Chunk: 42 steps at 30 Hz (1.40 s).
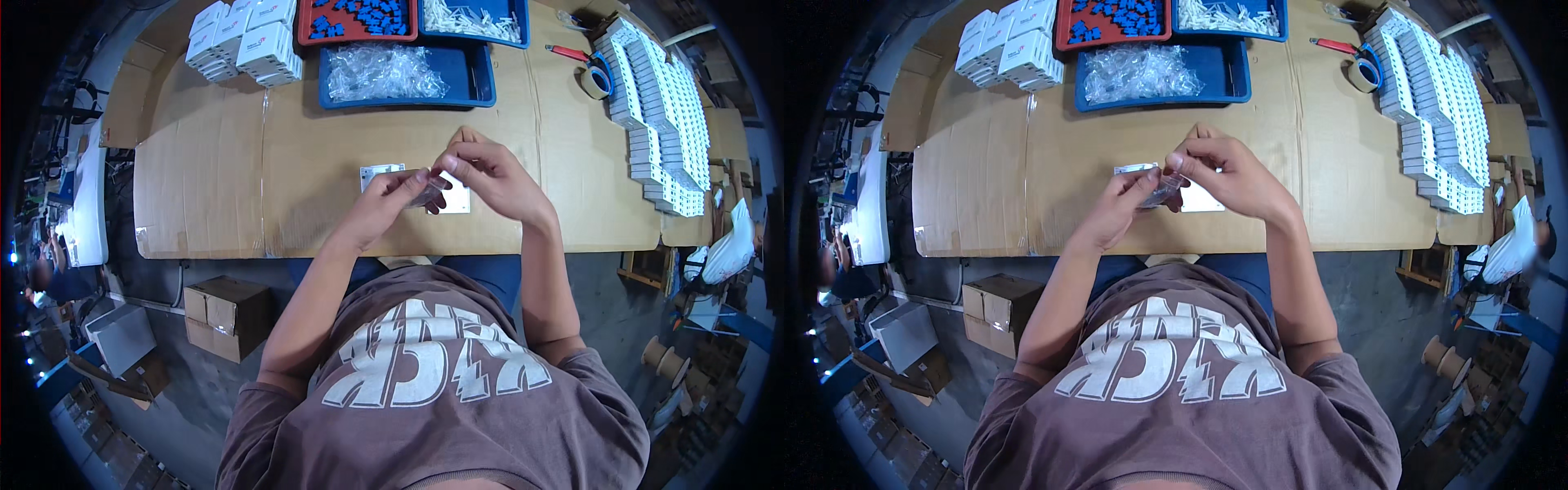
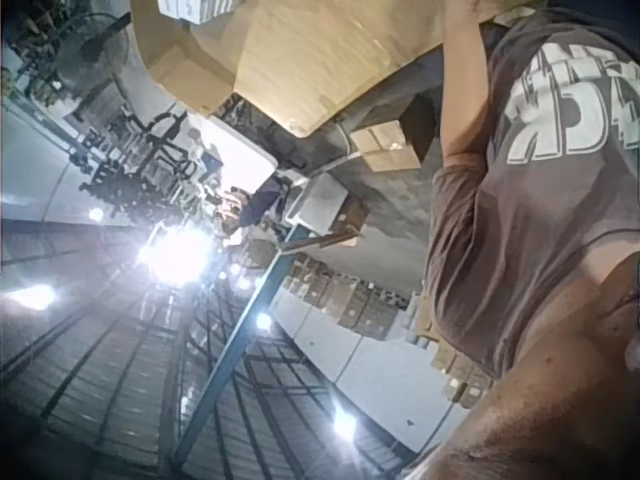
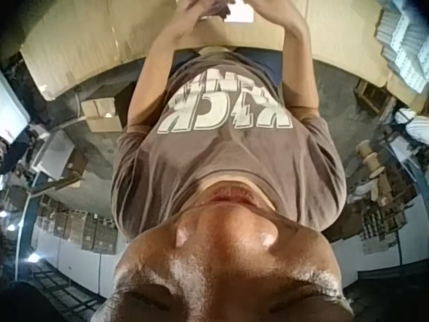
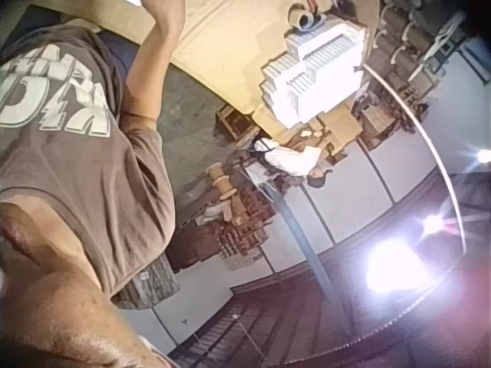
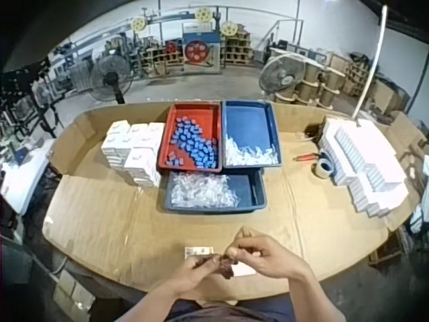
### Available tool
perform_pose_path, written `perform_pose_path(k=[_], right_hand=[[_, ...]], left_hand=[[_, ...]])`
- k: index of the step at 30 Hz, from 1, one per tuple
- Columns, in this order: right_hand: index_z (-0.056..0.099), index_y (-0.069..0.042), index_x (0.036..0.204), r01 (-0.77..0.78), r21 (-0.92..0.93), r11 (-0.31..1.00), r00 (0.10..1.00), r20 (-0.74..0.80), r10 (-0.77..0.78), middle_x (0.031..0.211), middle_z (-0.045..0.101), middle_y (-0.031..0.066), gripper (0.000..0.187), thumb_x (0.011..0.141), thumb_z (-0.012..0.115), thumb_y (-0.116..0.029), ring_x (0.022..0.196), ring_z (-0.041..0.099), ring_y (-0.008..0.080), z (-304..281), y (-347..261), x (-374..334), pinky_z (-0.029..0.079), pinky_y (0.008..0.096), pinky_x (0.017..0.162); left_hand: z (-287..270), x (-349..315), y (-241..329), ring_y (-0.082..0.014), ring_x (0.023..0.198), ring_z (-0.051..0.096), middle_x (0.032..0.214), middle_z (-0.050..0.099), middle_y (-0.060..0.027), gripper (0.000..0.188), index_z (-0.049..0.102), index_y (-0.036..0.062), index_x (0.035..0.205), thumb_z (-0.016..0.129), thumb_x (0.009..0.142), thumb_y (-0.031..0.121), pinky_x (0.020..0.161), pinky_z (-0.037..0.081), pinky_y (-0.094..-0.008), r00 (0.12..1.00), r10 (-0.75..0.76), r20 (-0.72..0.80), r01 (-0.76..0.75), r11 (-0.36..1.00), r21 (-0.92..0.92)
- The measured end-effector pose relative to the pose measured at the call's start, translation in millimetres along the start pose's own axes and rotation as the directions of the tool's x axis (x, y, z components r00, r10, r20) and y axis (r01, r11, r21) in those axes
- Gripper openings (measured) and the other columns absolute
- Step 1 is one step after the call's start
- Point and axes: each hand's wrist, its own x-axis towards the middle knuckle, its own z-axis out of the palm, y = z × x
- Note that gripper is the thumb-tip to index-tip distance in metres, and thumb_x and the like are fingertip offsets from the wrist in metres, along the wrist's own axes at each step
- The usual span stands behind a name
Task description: The person picks up a white box, opens it, and places a small plastic bag containing screws inside. They then take a blue component from a tray, insert it into the box, and close the lid.
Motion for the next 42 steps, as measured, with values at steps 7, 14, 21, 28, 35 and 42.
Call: perform_pose_path(k=[7,14,21,28,35,42], right_hand=[[0.073,0.008,0.105,0.043,0.054,0.998,0.946,0.318,-0.058,0.132,0.062,0.0123,0.052,0.111,0.049,-0.037,0.107,0.063,0.0206,-4,5,11,0.051,0.0331,0.094],[0.073,0.005,0.114,0.114,0.054,0.992,0.902,0.414,-0.126,0.137,0.063,0.0162,0.063,0.106,0.049,-0.053,0.1,0.068,0.0226,10,1,17,0.054,0.0365,0.09],[0.074,0.005,0.107,-0.085,0.178,0.98,0.863,0.505,-0.017,0.124,0.066,0.0121,0.062,0.11,0.044,-0.049,0.087,0.065,0.0198,12,-7,20,0.054,0.0351,0.083],[0.071,0.004,0.121,0.102,0.051,0.994,0.876,0.468,-0.114,0.141,0.061,0.0198,0.045,0.107,0.058,-0.036,0.129,0.057,0.0276,-8,-5,28,0.047,0.0382,0.107],[0.074,0.001,0.119,-0.059,-0.061,0.996,0.998,0.033,0.061,0.114,0.075,0.0093,0.036,0.106,0.06,-0.03,0.103,0.068,0.0149,-81,31,75,0.053,0.0306,0.087],[0.076,-0.012,0.107,-0.341,-0.641,0.688,0.748,-0.628,-0.215,0.094,0.076,0.0144,0.019,0.094,0.066,-0.022,0.086,0.073,0.0326,-177,90,157,0.056,0.0426,0.076]], left_hand=[[-3,-6,-16,-0.021,0.099,0.071,0.109,0.073,-0.0125,0.043,0.067,0.0008,0.124,0.048,0.111,0.037,0.088,0.057,-0.0371,0.989,-0.077,0.128,0.131,0.863,-0.489],[-9,-10,-25,-0.0251,0.101,0.068,0.108,0.069,-0.0124,0.04,0.061,0.0089,0.128,0.048,0.109,0.043,0.096,0.056,-0.0429,0.966,-0.068,0.25,0.194,0.829,-0.525],[-9,-11,-16,-0.0235,0.093,0.07,0.103,0.068,-0.0114,0.037,0.059,0.013,0.121,0.051,0.108,0.046,0.094,0.058,-0.049,0.947,-0.013,0.322,0.235,0.713,-0.661],[-21,-12,-25,-0.0184,0.084,0.065,0.101,0.066,-0.0053,0.057,0.057,0.0017,0.131,0.048,0.107,0.052,0.084,0.056,-0.0409,0.954,-0.156,0.256,0.286,0.732,-0.618],[-30,-17,-36,-0.0121,0.071,0.051,0.09,0.061,-0.0011,0.066,0.057,-0.0011,0.136,0.043,0.108,0.057,0.076,0.048,-0.0336,0.945,-0.261,0.195,0.315,0.578,-0.753],[-30,-5,-27,-0.0122,0.068,0.043,0.082,0.053,-0.0013,0.06,0.064,-0.0002,0.122,0.041,0.109,0.054,0.069,0.039,-0.0304,0.946,-0.259,0.195,0.309,0.54,-0.783]])
